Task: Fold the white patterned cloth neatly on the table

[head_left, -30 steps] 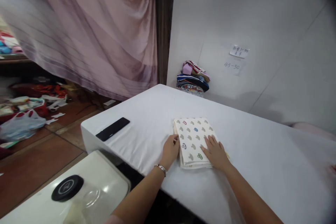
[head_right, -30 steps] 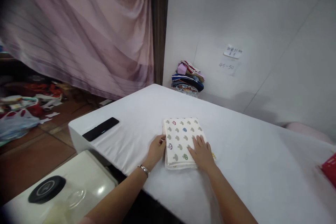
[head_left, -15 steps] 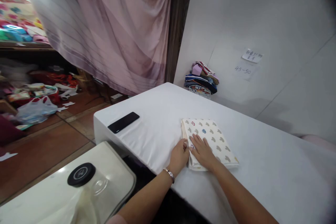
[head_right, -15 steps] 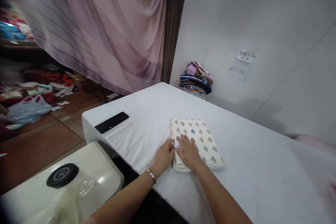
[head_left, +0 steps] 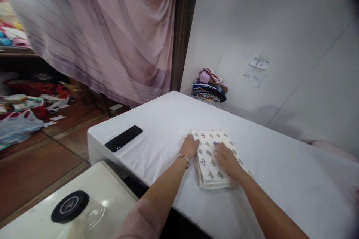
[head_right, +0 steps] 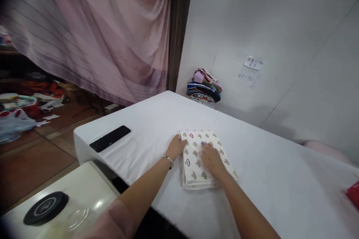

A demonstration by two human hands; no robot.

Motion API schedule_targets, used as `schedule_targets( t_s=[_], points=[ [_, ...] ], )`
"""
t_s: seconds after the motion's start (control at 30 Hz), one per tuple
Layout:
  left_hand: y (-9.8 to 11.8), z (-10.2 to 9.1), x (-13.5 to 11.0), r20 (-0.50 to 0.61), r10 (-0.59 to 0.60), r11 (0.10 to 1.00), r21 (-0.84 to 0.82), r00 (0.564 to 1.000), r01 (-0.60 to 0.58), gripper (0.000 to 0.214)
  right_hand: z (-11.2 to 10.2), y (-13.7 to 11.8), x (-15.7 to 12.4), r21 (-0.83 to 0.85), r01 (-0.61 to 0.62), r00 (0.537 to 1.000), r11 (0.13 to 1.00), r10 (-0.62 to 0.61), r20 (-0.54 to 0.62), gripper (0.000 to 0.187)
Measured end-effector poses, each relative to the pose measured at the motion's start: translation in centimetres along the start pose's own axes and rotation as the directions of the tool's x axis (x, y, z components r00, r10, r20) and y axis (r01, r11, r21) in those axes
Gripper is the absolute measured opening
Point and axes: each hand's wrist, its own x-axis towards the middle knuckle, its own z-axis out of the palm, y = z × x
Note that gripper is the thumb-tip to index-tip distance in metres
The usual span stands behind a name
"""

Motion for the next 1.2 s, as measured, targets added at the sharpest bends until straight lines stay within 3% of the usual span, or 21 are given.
schedule_targets(
  t_s=[0.07,0.13,0.23,0.3,0.47,0.63,0.7,0.8,0.9,1.03,1.2],
  points=[
    [0.2,0.5,0.4,-0.004,0.023,1.0,-0.002,1.0,-0.023,0.041,-0.6,3.1,0.1,-0.05,-0.156,0.985,0.986,0.152,-0.088,0.055],
    [0.7,1.0,1.0,-0.019,0.078,0.997,-0.025,0.997,-0.079,0.043,-0.5,6.0,-0.4,-0.039,-0.284,0.958,0.958,0.282,-0.054,0.062],
    [1.7,1.7,2.5,-0.017,0.178,0.984,-0.025,0.984,-0.179,0.043,0.7,8.3,-2.3,-0.017,-0.345,0.938,0.938,0.344,-0.049,0.062],
    [2.2,2.1,3.5,0.009,0.179,0.984,0.002,0.984,-0.179,0.04,1.5,8.5,-3.7,-0.038,-0.366,0.928,0.93,0.362,-0.089,0.06],
    [1.9,2.4,4.6,0.031,0.122,0.992,0.042,0.992,-0.123,0.034,1.8,7.8,-5.1,-0.095,-0.376,0.926,0.922,0.371,-0.074,0.058],
    [0.6,1.8,2.3,0.075,0.101,0.994,-0.05,0.992,-0.097,0.05,0.5,6.5,-4.5,-0.189,-0.396,0.918,0.899,0.388,-0.079,0.057],
    [0.0,1.4,0.7,0.127,0.103,0.992,-0.091,0.987,-0.092,0.056,0.3,5.3,-4.3,-0.247,-0.353,0.934,0.903,0.326,-0.143,0.054],
    [-1.1,0.9,-1.7,0.145,0.104,0.989,-0.119,0.984,-0.087,0.058,1.0,3.3,-4.3,-0.271,-0.148,0.985,0.951,0.119,-0.123,0.052],
    [-2.0,0.7,-3.7,0.102,0.12,0.982,-0.158,0.987,-0.103,0.052,1.8,1.9,-4.2,-0.247,-0.013,1.0,0.969,0.011,-0.01,0.053],
    [-2.8,0.7,-5.5,0.045,0.194,0.95,-0.258,0.98,-0.176,0.035,1.3,1.6,-4.2,-0.172,-0.037,0.998,0.984,0.045,0.048,0.054],
    [-3.8,0.4,-6.8,0.029,0.263,0.932,-0.267,0.964,-0.246,0.024,0.6,0.8,-5.1,0.054,-0.019,1.0,0.998,0.02,-0.017,0.05]
  ],
)
